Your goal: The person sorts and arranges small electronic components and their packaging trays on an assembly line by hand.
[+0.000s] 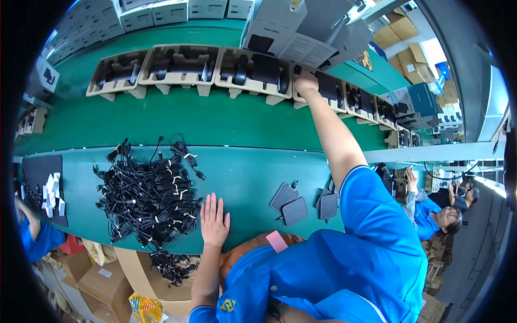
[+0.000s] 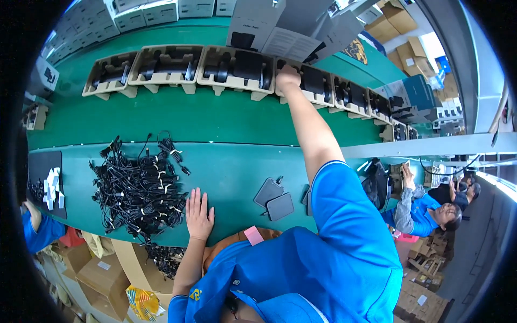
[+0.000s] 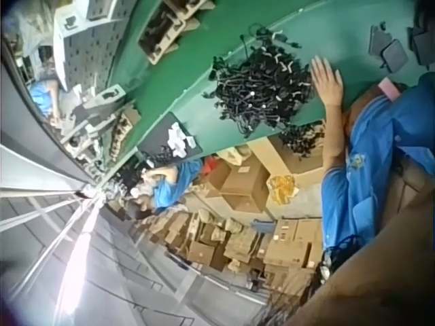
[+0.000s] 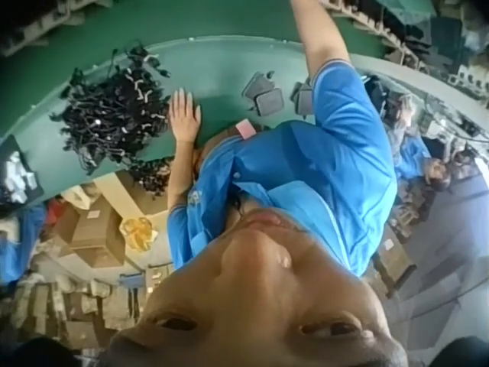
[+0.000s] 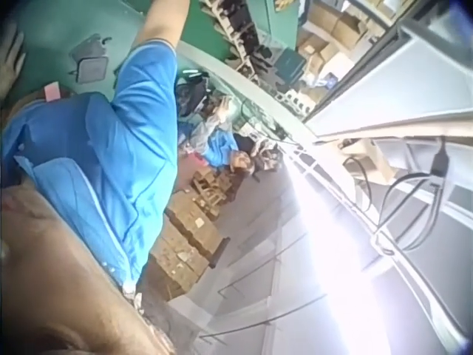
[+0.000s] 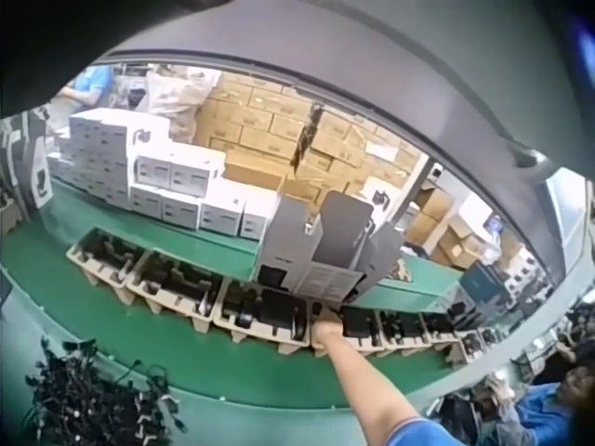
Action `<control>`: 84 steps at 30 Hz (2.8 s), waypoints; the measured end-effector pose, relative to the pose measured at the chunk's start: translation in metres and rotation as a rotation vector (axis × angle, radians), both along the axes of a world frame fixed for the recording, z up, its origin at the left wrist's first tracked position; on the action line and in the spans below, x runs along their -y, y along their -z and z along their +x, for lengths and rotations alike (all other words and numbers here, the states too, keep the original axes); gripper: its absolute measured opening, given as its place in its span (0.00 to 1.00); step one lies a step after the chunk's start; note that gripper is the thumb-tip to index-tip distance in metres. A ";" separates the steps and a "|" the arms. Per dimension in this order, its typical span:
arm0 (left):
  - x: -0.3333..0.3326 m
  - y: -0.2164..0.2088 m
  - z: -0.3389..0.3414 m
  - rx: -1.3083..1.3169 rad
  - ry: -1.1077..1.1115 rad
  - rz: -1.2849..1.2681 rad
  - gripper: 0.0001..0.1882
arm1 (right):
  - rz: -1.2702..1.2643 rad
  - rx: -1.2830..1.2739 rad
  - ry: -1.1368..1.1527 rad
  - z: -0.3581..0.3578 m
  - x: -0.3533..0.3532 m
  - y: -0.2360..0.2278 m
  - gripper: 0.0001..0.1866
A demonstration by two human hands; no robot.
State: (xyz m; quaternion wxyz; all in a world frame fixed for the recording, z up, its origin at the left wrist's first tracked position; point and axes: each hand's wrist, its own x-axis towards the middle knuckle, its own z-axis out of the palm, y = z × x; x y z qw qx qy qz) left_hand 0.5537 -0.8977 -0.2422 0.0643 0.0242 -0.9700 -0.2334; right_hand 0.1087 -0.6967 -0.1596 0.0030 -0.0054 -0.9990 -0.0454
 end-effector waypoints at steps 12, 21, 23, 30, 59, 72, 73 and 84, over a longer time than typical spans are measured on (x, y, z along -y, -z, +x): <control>0.005 0.000 0.005 -0.014 0.001 -0.006 0.28 | 0.074 -0.042 0.012 0.006 0.013 0.004 0.16; 0.014 0.007 0.004 -0.109 0.008 -0.027 0.27 | -0.416 0.333 0.125 -0.022 -0.015 -0.017 0.18; 0.015 0.008 0.005 -0.097 0.014 -0.046 0.27 | -0.318 -0.241 -0.059 -0.030 -0.035 -0.029 0.18; 0.018 0.016 0.007 -0.112 0.037 -0.075 0.26 | -0.254 -1.114 -0.103 -0.091 -0.108 -0.111 0.17; 0.015 0.009 0.008 -0.006 0.006 -0.159 0.26 | -0.460 -0.170 -0.276 0.216 -0.087 -0.028 0.12; 0.037 -0.008 0.025 0.075 0.053 -0.242 0.29 | -0.469 0.243 -0.412 0.414 -0.071 0.015 0.17; 0.040 -0.015 0.025 0.028 0.092 -0.239 0.28 | -0.503 0.246 -0.414 0.412 -0.064 0.013 0.17; 0.101 -0.057 -0.048 -0.291 0.195 -0.617 0.22 | -0.676 0.355 -0.447 0.385 -0.001 -0.001 0.14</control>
